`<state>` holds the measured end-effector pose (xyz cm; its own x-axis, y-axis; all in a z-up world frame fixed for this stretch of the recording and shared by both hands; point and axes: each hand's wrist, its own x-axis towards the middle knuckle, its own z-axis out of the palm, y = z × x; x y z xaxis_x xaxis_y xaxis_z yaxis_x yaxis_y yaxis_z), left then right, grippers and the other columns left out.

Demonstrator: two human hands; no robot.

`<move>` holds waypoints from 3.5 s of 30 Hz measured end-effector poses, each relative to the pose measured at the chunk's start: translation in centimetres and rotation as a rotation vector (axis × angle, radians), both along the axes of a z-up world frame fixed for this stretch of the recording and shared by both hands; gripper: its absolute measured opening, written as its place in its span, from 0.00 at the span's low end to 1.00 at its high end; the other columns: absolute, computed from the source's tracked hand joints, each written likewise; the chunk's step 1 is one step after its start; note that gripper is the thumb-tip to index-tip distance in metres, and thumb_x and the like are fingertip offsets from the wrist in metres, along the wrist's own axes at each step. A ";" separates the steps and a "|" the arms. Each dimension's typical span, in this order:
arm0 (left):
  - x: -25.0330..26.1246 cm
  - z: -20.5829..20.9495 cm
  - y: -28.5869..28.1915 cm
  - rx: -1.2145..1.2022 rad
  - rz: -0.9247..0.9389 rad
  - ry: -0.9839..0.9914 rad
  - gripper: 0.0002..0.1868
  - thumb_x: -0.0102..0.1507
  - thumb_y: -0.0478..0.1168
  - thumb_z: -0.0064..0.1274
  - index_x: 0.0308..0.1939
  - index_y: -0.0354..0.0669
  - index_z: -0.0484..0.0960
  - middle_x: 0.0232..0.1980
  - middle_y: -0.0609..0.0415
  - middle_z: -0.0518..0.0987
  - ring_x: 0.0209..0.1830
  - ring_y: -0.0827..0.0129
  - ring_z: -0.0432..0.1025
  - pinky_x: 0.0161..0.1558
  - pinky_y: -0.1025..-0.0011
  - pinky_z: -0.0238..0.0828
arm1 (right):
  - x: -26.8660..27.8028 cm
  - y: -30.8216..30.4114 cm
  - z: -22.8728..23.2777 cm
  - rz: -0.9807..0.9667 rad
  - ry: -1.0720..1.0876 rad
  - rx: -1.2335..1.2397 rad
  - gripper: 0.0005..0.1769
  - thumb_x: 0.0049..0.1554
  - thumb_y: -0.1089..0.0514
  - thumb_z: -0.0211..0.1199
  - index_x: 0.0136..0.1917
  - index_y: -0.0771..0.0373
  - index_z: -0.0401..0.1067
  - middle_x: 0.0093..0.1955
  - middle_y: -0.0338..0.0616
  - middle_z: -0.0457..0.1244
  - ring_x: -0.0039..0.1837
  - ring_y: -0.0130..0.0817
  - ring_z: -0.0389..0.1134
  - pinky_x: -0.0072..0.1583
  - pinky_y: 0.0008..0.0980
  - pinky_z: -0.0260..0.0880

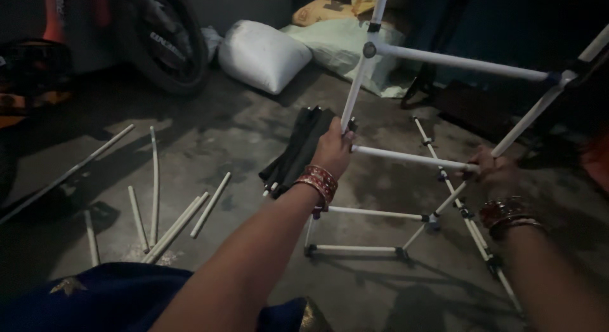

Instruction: The person assembles a white PVC ladder-like frame by inserting short crossbars into blue connectors along two long side rails. The person works on the floor, repeatedly picking up crossbars and fitting them into the connectors to form a rectangular grid.

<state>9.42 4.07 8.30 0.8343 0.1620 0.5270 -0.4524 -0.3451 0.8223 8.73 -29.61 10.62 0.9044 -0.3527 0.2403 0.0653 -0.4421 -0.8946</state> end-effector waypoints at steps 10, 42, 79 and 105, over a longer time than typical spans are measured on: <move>-0.6 -0.7 -1.7 0.040 0.113 -0.120 0.09 0.70 0.40 0.48 0.48 0.40 0.67 0.39 0.35 0.80 0.42 0.33 0.74 0.39 0.44 0.66 | 2.0 -0.5 -2.4 -0.087 -0.192 0.137 0.27 0.71 0.39 0.53 0.48 0.66 0.68 0.38 0.45 0.65 0.39 0.34 0.67 0.41 0.35 0.68; 7.3 8.7 -4.3 -0.153 -0.055 -0.140 0.24 0.71 0.56 0.39 0.55 0.42 0.79 0.28 0.41 0.77 0.28 0.51 0.76 0.35 0.53 0.70 | -0.5 -0.7 12.5 0.027 -0.344 0.648 0.34 0.63 0.25 0.51 0.30 0.51 0.56 0.24 0.29 0.48 0.27 0.24 0.47 0.31 0.27 0.43; 2.1 1.0 -2.5 -0.076 -0.065 -0.002 0.09 0.70 0.42 0.44 0.48 0.41 0.70 0.33 0.44 0.79 0.33 0.59 0.77 0.36 0.59 0.73 | 0.4 -2.1 -0.9 -0.314 -0.217 0.184 0.41 0.63 0.24 0.52 0.40 0.68 0.72 0.35 0.47 0.68 0.37 0.36 0.68 0.46 0.38 0.69; 7.2 -2.3 -2.1 -0.267 -0.306 0.195 0.22 0.70 0.58 0.41 0.45 0.44 0.77 0.29 0.58 0.74 0.23 0.76 0.69 0.25 0.73 0.69 | 3.7 -6.5 -3.8 -0.258 -0.081 0.063 0.39 0.62 0.29 0.64 0.36 0.72 0.72 0.31 0.51 0.65 0.31 0.36 0.66 0.38 0.42 0.67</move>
